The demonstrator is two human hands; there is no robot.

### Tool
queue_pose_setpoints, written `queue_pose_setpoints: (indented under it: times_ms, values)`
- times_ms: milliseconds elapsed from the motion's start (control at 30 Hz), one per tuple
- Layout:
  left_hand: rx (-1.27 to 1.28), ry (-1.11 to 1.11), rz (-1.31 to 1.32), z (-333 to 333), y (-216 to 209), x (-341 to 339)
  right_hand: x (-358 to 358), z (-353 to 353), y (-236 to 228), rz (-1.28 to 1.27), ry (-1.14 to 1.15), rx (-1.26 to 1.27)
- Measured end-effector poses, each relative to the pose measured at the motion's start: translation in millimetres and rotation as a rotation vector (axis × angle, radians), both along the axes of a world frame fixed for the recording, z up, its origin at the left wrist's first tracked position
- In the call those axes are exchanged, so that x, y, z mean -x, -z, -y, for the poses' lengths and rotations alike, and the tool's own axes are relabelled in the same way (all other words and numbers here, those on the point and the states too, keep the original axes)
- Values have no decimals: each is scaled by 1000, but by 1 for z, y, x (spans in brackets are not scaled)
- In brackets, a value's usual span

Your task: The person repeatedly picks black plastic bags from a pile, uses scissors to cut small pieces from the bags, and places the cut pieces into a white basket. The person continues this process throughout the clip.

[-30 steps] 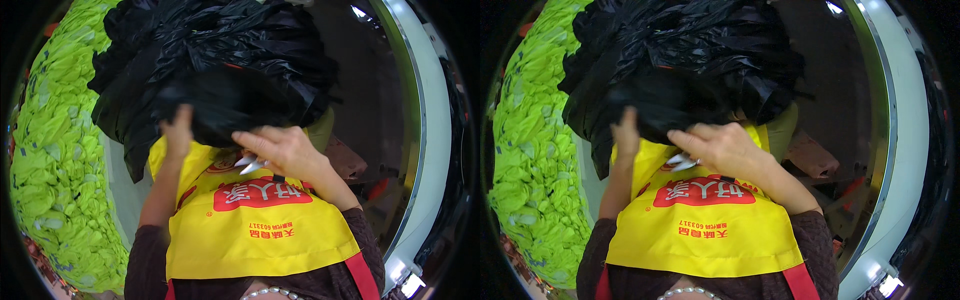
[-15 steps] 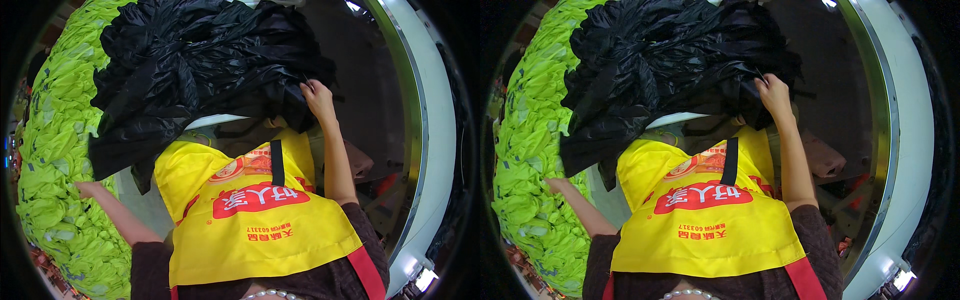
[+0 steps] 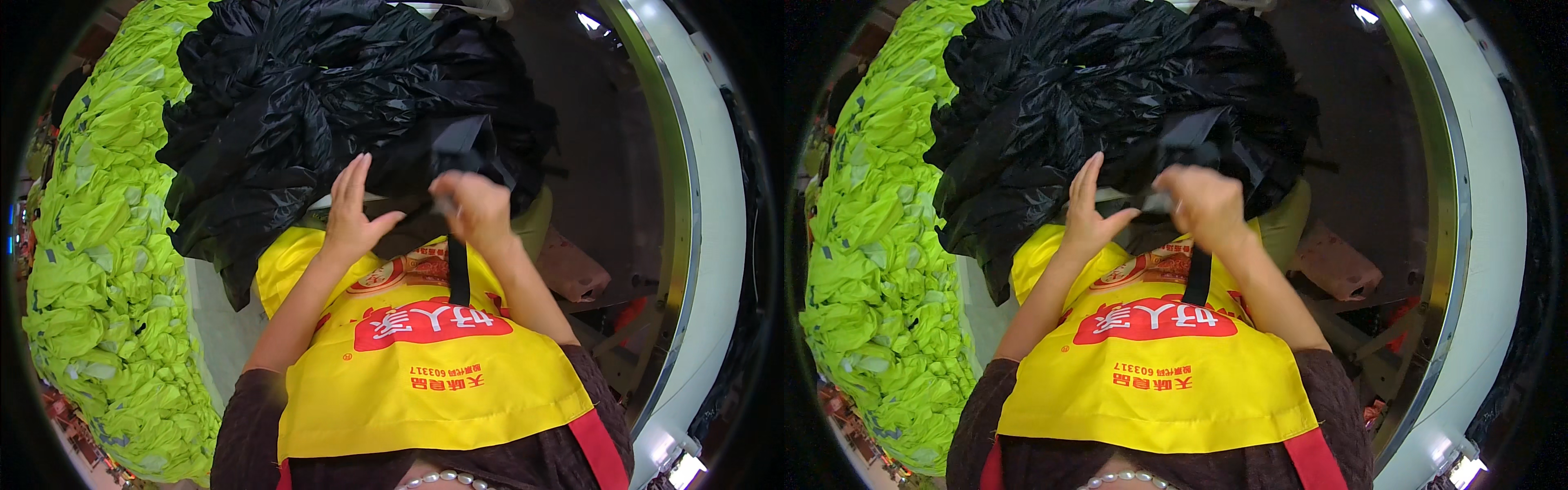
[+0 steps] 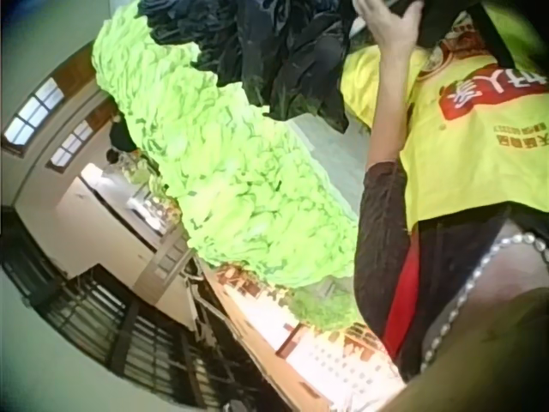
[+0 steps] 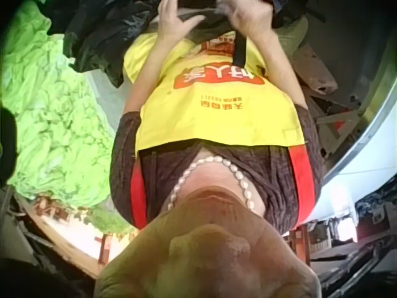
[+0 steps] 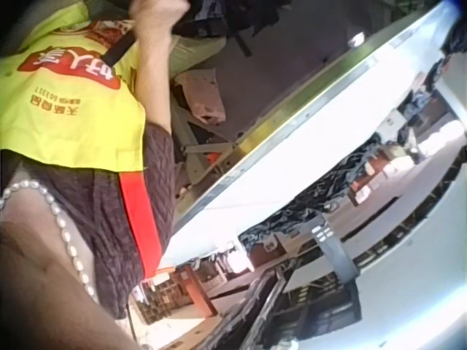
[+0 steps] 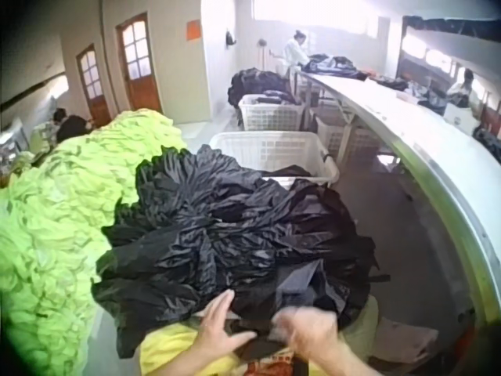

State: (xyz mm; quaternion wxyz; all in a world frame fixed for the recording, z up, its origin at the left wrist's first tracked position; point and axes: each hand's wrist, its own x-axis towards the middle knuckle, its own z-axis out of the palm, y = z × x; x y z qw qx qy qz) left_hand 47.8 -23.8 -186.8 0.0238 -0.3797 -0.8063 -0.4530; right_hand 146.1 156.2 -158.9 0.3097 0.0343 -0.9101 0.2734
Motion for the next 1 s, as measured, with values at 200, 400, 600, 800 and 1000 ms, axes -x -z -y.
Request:
queue_pose_setpoints:
  times_ms: [200, 400, 600, 800, 1000]
  values:
    - [-192, 345, 104, -15, 7, -8, -34, 45, -14, 28, -174, 205]
    - [-254, 168, 128, 1, 3, -9, -28, -6, -12, 180, 367, 1096]
    - [-85, 296, -89, 22, -3, -16, -7, -3, 13, 366, 112, 1968]
    - [-46, 306, -121, 40, 4, -28, 16, 23, -7, 264, 126, 1665]
    - [-173, 348, 238, 56, -19, -27, 13, 18, 15, 266, -42, 1663]
